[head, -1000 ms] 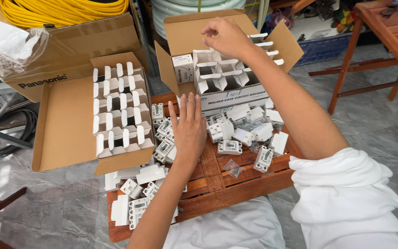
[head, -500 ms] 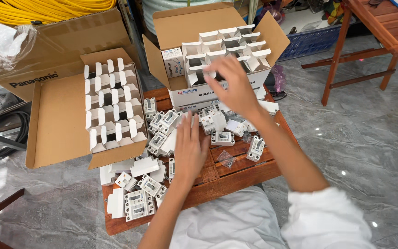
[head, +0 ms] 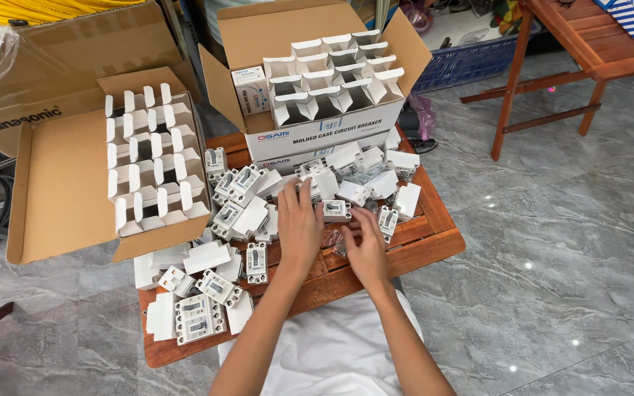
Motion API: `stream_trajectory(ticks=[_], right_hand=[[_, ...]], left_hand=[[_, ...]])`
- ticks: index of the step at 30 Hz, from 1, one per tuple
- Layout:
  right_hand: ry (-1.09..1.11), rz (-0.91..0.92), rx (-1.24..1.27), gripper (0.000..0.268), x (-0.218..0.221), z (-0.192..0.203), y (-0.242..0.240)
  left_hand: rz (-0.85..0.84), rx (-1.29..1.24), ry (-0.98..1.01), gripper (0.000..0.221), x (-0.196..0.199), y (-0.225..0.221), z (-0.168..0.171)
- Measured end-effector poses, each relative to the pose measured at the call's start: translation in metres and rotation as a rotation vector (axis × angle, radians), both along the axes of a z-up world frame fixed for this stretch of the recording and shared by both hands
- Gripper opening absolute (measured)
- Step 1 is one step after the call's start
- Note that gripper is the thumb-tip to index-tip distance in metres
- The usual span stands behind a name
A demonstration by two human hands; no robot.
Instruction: The person organizes circuit breakers by taking them out of a box, handling them individually to check their type, and placing them into partitioned slots in another cardboard box.
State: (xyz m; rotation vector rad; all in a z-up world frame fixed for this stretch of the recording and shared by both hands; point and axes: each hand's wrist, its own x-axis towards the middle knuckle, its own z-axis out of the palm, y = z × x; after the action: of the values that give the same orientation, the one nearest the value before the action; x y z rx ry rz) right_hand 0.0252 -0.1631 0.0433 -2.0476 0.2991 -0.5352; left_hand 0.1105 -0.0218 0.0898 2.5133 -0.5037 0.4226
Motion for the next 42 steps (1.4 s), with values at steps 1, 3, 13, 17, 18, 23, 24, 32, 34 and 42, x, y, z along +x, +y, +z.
stream_trajectory(ticks=[1, 3, 13, 17, 18, 23, 24, 32, 34, 42], right_hand=[[0.001, -0.001, 0.003, 0.042, 0.002, 0.002, 0.001], [0.06, -0.014, -0.088, 0.045, 0.005, 0.005, 0.005], [-0.021, -0.083, 0.285, 0.038, 0.005, -0.016, 0.022], [-0.038, -0.104, 0.343, 0.034, 0.003, -0.017, 0.023], [-0.045, -0.109, 0.358, 0.032, 0.003, -0.017, 0.023], [-0.06, -0.109, 0.366, 0.03, 0.0, -0.015, 0.022], [-0.053, -0.106, 0.372, 0.029, 0.0, -0.014, 0.022], [-0.037, -0.104, 0.354, 0.03, -0.001, -0.012, 0.02], [-0.038, -0.1, 0.349, 0.031, -0.003, -0.004, 0.021], [-0.056, 0.183, 0.612, 0.057, 0.001, 0.037, 0.044]], left_hand=[[-0.001, 0.003, 0.001, 0.062, -0.003, -0.002, -0.014], [-0.042, -0.018, 0.072, 0.044, -0.01, -0.004, -0.041], [-0.022, -0.123, 0.161, 0.043, -0.029, -0.01, -0.062], [-0.027, -0.157, 0.19, 0.054, -0.027, -0.008, -0.056], [-0.023, -0.189, 0.209, 0.064, -0.028, -0.006, -0.047], [-0.069, -0.171, 0.193, 0.064, -0.026, -0.005, -0.062], [-0.07, -0.191, 0.183, 0.054, -0.026, -0.005, -0.069], [-0.082, -0.241, 0.273, 0.053, -0.027, -0.002, -0.067], [-0.085, -0.243, 0.281, 0.056, -0.031, 0.001, -0.059], [0.092, -0.838, 0.266, 0.044, -0.071, 0.006, -0.011]])
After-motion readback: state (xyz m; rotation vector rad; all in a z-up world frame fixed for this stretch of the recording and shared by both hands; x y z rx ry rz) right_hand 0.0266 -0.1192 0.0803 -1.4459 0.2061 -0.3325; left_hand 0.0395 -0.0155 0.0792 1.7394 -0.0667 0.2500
